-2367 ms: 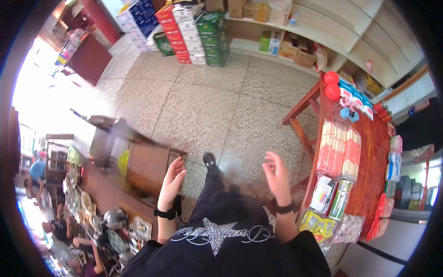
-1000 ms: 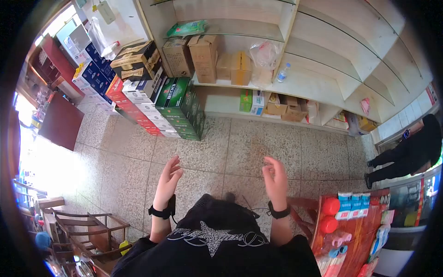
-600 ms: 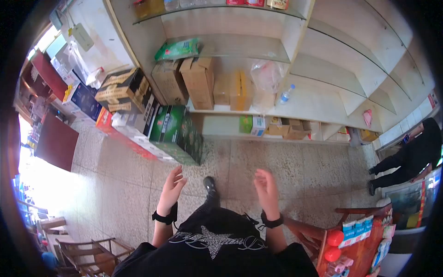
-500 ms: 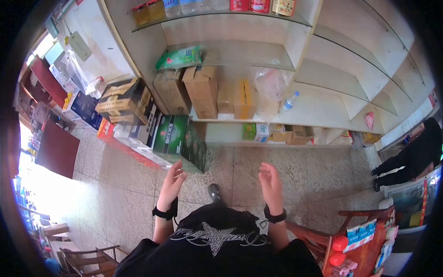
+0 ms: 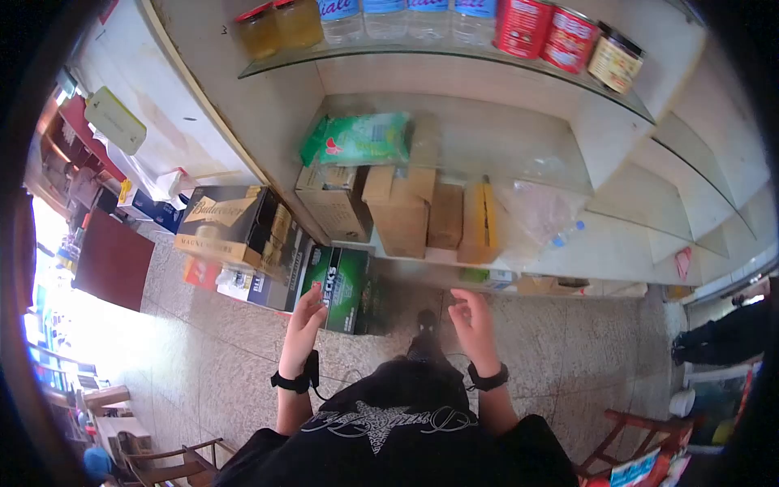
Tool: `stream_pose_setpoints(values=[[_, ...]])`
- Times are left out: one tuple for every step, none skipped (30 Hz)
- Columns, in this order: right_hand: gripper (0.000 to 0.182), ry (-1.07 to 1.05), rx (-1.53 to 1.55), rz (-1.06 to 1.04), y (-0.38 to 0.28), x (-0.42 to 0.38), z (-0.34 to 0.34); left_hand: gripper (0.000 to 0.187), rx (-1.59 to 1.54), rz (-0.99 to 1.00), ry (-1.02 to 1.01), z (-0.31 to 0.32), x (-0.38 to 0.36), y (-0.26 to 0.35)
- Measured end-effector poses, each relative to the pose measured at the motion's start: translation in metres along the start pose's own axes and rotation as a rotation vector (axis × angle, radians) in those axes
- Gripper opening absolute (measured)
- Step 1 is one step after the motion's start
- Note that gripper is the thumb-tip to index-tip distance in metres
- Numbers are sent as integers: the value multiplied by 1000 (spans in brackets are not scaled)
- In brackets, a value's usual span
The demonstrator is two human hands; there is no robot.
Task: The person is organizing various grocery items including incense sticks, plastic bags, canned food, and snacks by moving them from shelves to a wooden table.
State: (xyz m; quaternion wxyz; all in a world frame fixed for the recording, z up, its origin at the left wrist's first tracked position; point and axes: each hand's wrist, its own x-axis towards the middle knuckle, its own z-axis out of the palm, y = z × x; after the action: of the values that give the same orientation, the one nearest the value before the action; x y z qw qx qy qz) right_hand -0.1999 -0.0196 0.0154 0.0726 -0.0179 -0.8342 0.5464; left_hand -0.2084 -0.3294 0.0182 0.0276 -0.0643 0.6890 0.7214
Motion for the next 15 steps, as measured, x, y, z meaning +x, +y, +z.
stream_pose_setpoints(values=[[29, -14, 5, 10, 2, 16, 2, 49, 1, 0, 14, -1, 12, 1], [29, -26, 9, 6, 2, 34, 4, 48, 24, -15, 12, -3, 25, 2], [30, -34, 5, -2, -2, 53, 6, 48, 47, -31, 10, -4, 38, 4], [32, -42, 0, -9, -5, 73, 8, 47, 31, 11, 15, -5, 55, 4], [32, -51, 4, -13, -8, 92, 9, 47, 32, 11, 26, -3, 69, 7], [34, -56, 22, -40, -12, 114, 11, 46, 2, 13, 50, 1, 87, 15], [36, -60, 41, -66, -14, 134, 13, 46, -29, 15, 74, 5, 105, 26], [36, -62, 46, -73, -16, 152, 15, 46, 4, 25, 86, 10, 124, 38], [38, -76, 89, -70, -17, 170, 18, 46, 8, 32, 92, 12, 145, 43], [41, -95, 126, -63, -17, 186, 19, 46, 41, 117, 138, 13, 164, 41], [41, -103, 126, -64, -18, 202, 21, 47, 74, 202, 184, 14, 184, 41], [43, -137, 154, -60, -18, 218, 24, 53, -56, 186, 212, 16, 206, 45], [45, -172, 182, -55, -17, 235, 25, 53, -57, 185, 219, 18, 229, 46], [45, -181, 188, -49, -15, 248, 28, 57, 102, 283, 339, 16, 249, 46], [49, -203, 182, -64, -12, 260, 32, 61, 263, 379, 456, 18, 263, 53]])
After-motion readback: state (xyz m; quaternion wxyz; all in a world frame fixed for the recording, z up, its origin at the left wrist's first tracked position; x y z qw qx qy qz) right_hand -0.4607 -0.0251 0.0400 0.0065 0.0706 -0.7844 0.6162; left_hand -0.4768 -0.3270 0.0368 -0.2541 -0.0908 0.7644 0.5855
